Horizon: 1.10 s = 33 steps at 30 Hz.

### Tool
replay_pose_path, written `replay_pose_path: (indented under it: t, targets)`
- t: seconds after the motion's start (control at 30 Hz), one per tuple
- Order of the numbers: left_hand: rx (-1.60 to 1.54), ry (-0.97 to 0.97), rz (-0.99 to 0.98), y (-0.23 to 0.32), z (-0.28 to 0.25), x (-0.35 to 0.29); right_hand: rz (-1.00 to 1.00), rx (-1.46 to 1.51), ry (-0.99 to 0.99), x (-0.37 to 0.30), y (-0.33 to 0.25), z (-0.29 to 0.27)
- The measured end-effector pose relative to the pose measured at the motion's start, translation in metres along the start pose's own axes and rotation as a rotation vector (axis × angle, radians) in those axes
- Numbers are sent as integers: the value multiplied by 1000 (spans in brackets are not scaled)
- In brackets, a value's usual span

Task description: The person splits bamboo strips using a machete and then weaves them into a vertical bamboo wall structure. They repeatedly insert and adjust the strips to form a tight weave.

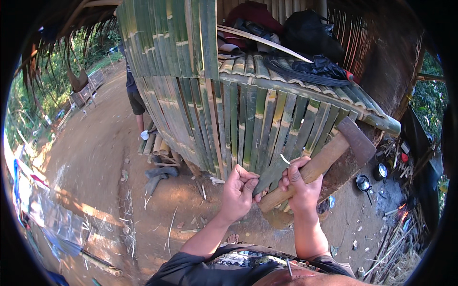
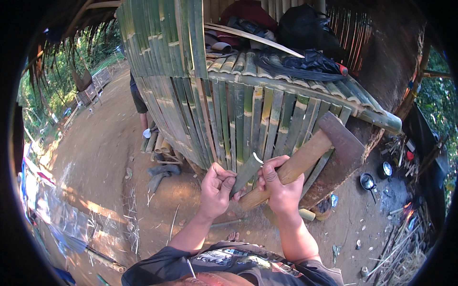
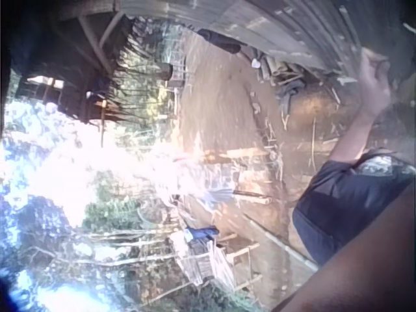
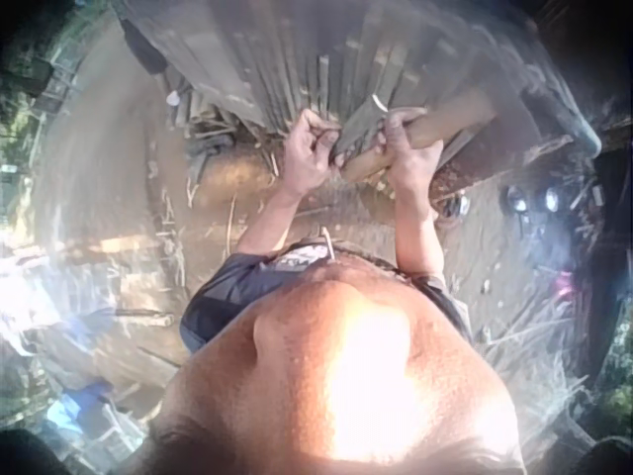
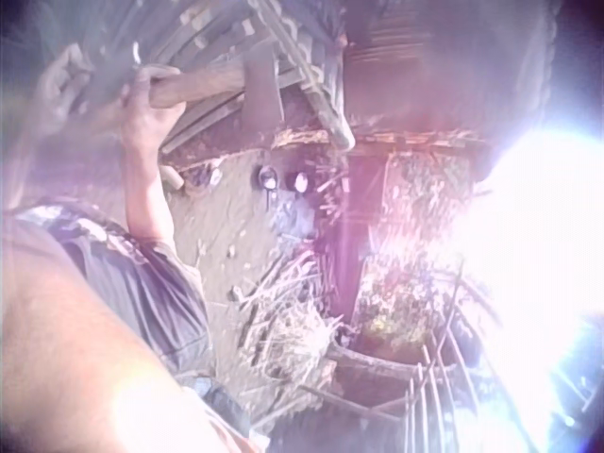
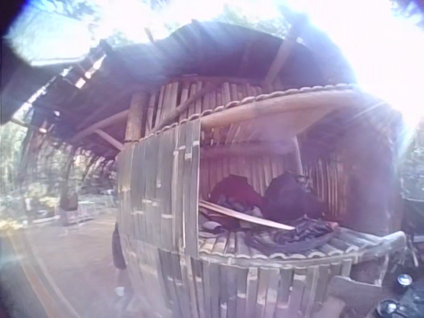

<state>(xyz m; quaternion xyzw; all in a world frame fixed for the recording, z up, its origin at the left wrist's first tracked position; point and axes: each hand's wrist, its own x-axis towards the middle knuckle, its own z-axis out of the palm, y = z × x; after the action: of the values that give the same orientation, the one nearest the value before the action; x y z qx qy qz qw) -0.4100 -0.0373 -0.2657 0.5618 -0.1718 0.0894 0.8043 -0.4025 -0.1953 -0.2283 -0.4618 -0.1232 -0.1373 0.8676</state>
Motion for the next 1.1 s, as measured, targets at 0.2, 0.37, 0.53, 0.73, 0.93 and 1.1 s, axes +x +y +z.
replay_pose_path:
  t: [0.2, 0.37, 0.53, 0.73, 0.93, 1.1]
  targets:
    - [-103, 95, 122, 0, 7, 7, -1, -93, 11, -13, 14, 2]
    - [-208, 422, 389, 51, -9, 59, 112, -225, 46, -31, 35, -24]
    - [-207, 429, 452, 76, -28, 124, 248, -397, -63, -22, 23, -20]
    - [-174, 416, 392, 116, -24, 212, 52, -752, -62, 49, -1, 3]
    - [-99, 336, 617, 142, -65, 216, -625, -1766, 79, 246, -106, 49]
    - [-69, 360, 645, 145, -98, 210, -298, -2193, -425, 343, -91, 76]
